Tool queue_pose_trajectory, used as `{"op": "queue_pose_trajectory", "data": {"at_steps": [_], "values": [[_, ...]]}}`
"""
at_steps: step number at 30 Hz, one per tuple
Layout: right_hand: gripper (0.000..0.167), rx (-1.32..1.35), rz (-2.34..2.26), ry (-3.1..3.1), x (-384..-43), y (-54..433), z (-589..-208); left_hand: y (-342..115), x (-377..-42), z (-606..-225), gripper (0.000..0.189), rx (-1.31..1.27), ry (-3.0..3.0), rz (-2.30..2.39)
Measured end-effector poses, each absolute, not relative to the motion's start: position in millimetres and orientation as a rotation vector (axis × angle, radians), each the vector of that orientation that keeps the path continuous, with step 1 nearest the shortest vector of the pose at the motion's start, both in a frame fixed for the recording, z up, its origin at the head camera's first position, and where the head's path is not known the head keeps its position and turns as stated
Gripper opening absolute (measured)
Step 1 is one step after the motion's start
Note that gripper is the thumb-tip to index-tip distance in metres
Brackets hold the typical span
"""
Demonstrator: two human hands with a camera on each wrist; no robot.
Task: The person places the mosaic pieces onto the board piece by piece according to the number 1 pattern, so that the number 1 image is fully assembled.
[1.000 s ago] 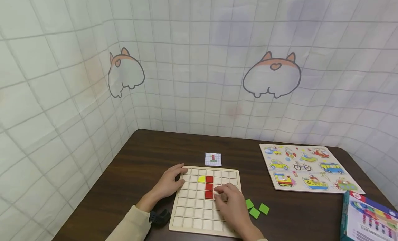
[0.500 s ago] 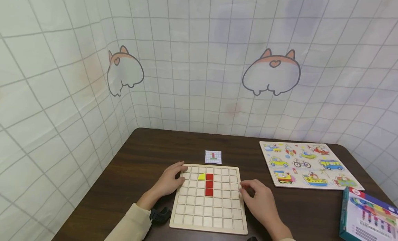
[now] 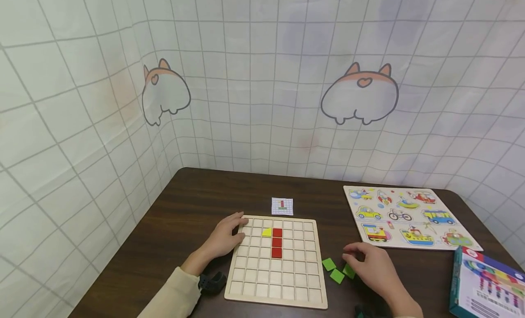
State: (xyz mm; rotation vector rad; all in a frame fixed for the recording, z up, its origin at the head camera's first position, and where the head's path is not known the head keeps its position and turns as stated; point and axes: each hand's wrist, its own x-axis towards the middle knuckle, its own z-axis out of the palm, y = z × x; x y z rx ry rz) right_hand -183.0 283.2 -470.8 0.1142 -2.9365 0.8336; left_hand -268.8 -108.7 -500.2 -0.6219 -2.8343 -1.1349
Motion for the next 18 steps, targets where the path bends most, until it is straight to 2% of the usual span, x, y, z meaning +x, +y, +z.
{"op": "queue_pose_trajectory", "data": {"at_steps": [10,18], "values": [[0.037,0.240,1.098,-3.086,-174,303,-464,-110,-267,-499,0.040,-0.634,-2.829,-1.156],[0.032,0.215,1.009,-3.082,-176,306,-470,-109,-268,-500,0.039,-0.631,-2.833,-1.169]]}}
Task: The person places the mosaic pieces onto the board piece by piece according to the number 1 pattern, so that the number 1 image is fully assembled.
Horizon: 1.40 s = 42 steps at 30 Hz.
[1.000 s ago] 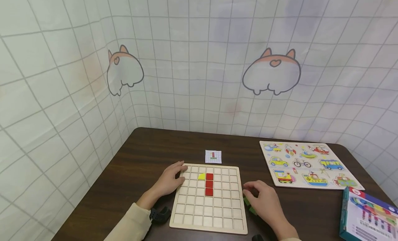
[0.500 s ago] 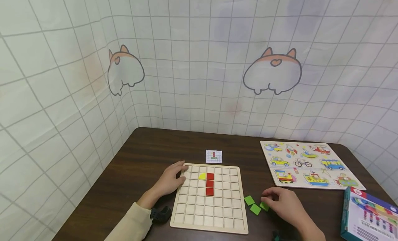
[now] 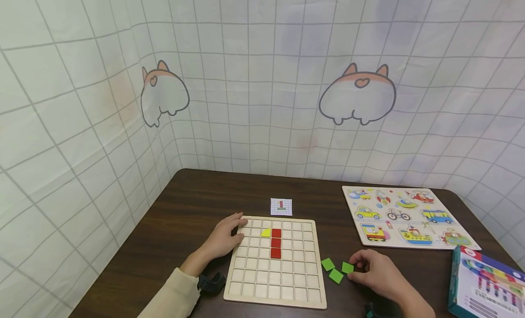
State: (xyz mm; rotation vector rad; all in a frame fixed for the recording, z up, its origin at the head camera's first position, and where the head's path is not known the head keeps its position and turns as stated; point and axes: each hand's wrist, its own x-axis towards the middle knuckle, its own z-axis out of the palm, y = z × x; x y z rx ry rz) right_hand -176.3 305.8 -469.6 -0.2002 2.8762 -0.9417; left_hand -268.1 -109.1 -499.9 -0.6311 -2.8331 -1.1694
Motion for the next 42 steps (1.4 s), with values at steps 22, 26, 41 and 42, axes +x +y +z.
{"op": "queue_pose_trajectory", "data": {"at_steps": [22,26,41,42], "values": [[0.021,-0.159,-0.886,3.089,-181,278,-471,-109,-266,-498,0.039,-0.629,-2.824,-1.181],[0.020,-0.276,-0.933,3.171,-181,263,-468,-109,-267,-498,0.039,-0.626,-2.828,-1.166],[0.021,-0.415,-1.057,3.063,-183,201,-470,-110,-266,-499,0.039,-0.632,-2.832,-1.156],[0.020,-0.416,-1.053,3.052,-183,198,-469,-110,-267,-499,0.039,-0.630,-2.836,-1.153]]}}
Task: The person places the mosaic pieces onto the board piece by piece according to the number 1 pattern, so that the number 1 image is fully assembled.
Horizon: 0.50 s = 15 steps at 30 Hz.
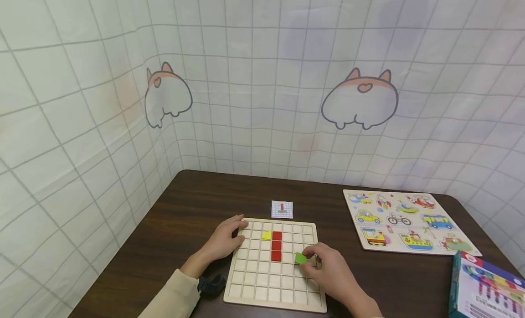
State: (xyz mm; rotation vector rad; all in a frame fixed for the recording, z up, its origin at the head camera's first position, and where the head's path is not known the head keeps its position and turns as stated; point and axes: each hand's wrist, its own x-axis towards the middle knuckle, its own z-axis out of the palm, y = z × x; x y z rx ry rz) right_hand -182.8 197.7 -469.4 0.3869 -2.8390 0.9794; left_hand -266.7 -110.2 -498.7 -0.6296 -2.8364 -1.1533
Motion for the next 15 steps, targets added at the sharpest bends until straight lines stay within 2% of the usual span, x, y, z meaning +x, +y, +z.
{"op": "queue_pose_trajectory", "data": {"at_steps": [15], "values": [[0.017,0.673,1.054,-2.803,-185,154,-477,-109,-267,-500,0.039,-0.619,-2.837,-1.151]]}}
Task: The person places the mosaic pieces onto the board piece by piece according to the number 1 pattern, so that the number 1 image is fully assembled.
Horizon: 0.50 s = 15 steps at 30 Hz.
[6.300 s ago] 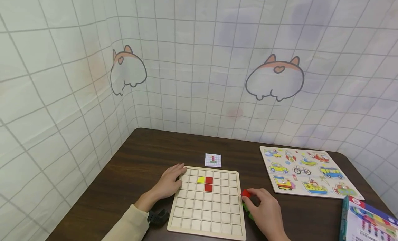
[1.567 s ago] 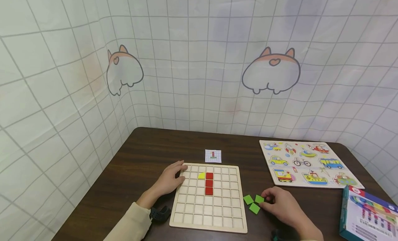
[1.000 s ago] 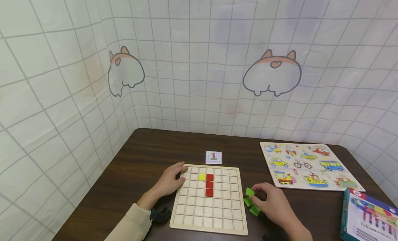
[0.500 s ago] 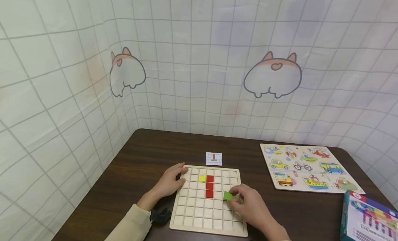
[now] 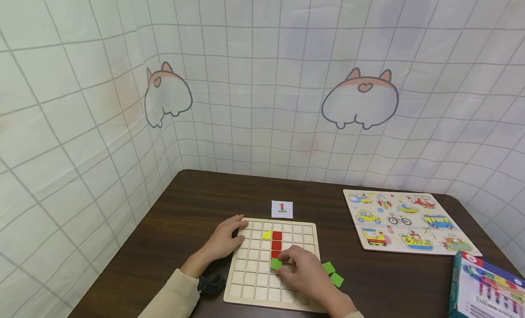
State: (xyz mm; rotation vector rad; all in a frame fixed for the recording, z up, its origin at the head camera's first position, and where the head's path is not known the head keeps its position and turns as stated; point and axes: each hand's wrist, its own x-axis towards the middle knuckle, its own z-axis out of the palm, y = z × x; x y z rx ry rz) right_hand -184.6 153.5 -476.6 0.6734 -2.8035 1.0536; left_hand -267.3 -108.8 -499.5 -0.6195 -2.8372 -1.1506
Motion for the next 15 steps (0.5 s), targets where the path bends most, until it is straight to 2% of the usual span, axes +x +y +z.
{"op": "queue_pose_trajectory", "data": {"at_steps": [15], "values": [[0.019,0.586,0.972,-2.749,-181,132,-484,-110,-267,-499,0.039,-0.639,-2.824,-1.166]]}}
